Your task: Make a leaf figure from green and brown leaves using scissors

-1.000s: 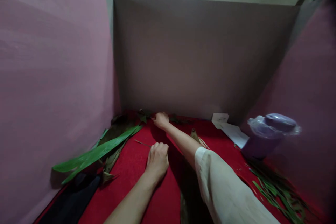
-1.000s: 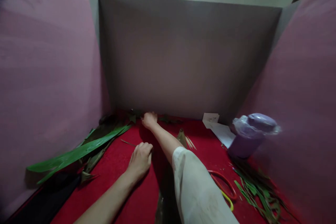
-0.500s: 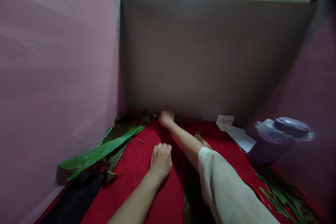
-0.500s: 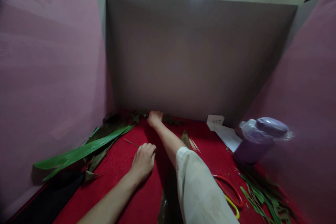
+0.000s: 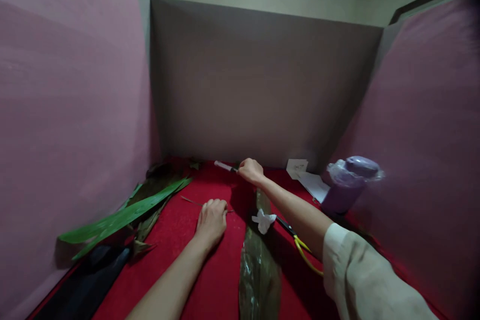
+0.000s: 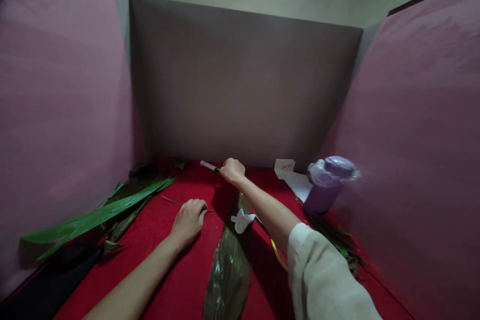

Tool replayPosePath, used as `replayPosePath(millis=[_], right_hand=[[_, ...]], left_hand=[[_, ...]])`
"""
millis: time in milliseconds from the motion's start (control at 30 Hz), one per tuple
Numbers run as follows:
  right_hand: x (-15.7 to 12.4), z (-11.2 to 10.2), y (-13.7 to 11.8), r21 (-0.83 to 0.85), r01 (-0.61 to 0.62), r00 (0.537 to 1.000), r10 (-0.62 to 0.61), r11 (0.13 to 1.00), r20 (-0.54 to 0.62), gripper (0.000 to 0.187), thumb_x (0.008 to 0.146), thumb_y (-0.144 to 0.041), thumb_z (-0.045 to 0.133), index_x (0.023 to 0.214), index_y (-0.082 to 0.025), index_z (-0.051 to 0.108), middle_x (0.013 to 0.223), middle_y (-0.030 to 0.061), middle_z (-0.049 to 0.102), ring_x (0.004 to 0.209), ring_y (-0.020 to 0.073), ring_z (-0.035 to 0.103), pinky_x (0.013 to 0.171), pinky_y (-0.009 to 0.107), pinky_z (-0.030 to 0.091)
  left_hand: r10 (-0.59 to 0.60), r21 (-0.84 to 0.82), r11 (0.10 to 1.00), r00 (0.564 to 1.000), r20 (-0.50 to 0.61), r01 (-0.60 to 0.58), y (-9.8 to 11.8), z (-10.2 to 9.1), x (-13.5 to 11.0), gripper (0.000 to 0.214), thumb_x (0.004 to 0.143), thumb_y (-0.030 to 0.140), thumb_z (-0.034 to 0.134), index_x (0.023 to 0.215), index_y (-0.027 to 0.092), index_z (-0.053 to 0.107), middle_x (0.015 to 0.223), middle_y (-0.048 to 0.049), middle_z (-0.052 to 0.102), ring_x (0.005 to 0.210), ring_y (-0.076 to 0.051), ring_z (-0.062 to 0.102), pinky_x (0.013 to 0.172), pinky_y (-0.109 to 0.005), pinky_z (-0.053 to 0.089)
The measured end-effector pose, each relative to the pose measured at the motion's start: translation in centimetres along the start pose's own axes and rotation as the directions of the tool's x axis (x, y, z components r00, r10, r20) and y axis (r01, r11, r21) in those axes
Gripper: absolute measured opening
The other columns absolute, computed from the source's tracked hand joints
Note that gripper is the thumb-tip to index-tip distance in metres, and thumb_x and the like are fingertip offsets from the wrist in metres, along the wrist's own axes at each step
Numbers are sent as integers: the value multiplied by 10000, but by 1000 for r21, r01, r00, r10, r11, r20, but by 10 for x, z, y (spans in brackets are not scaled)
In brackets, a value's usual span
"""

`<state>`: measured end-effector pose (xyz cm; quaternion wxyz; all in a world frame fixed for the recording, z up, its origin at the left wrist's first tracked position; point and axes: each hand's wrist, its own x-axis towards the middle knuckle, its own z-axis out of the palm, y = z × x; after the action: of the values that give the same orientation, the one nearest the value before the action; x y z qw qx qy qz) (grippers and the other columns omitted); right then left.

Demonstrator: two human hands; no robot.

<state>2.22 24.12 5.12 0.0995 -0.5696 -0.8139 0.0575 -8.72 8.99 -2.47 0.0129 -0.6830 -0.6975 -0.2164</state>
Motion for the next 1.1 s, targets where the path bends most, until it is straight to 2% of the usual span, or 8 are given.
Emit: replayPosePath(millis=[133, 233, 367, 533, 667, 967, 1100], right_hand=[[-36, -25, 27, 34, -18, 995, 22, 999, -101, 228, 867, -337, 529, 964, -155, 626, 937, 44, 643, 840, 170, 603, 725, 313, 473], [-63, -44, 54, 39, -66, 976, 72, 997, -203, 194, 804, -308, 549, 870, -211, 705, 850, 29, 692, 808, 175, 618, 625, 231, 409], [-93, -67, 97, 12, -186, 932, 180, 983, -314, 238, 764, -345, 527, 814, -228, 729, 796, 44, 706, 755, 184, 625, 549, 226, 352], [-125, -85, 141, -60, -330, 866, 276, 942, -418, 316, 779, -409, 470, 778, -227, 728, 794, 60, 704, 740, 196, 617, 561, 237, 352], [-142, -83, 158, -121, -391, 847, 305, 913, -434, 275, 774, -353, 475, 766, -237, 724, 783, 55, 701, 734, 198, 620, 578, 242, 367], [-156, -47, 166, -246, -356, 878, 232, 902, -420, 254, 795, -259, 481, 737, -155, 705, 860, 114, 678, 862, 212, 579, 625, 245, 372], [-170, -51, 169, -224, -353, 872, 232, 908, -432, 247, 796, -274, 483, 703, -183, 693, 812, 75, 675, 813, 191, 582, 595, 239, 355]], left_hand=[[1, 6, 1000, 1000, -1, -1, 1, -2, 1, 137, 831, 185, 461, 787, 205, 590, 811, -53, 626, 813, -199, 526, 735, -301, 358], [11, 0, 1000, 1000, -5, -11, 1, -5, 1, 136, 831, 198, 465, 785, 207, 593, 814, -48, 632, 818, -197, 533, 741, -296, 361], [20, -26, 999, 1000, -17, -20, 0, -6, 3, 152, 838, 214, 453, 768, 209, 588, 814, -46, 641, 819, -190, 551, 741, -282, 370], [0, -65, 998, 998, -58, -4, -3, -7, 6, 188, 858, 259, 402, 782, 211, 567, 813, -55, 643, 809, -193, 572, 694, -276, 376], [2, -71, 997, 997, -73, -8, -3, -8, 6, 195, 854, 290, 399, 767, 220, 558, 800, -46, 640, 791, -197, 573, 664, -277, 369], [15, -71, 997, 997, -81, -21, -4, -6, 7, 209, 851, 302, 393, 729, 216, 539, 780, -49, 639, 774, -197, 577, 662, -277, 376], [14, -75, 997, 997, -80, -20, -4, -7, 7, 211, 849, 306, 392, 742, 218, 551, 790, -48, 646, 782, -196, 580, 662, -272, 382]])
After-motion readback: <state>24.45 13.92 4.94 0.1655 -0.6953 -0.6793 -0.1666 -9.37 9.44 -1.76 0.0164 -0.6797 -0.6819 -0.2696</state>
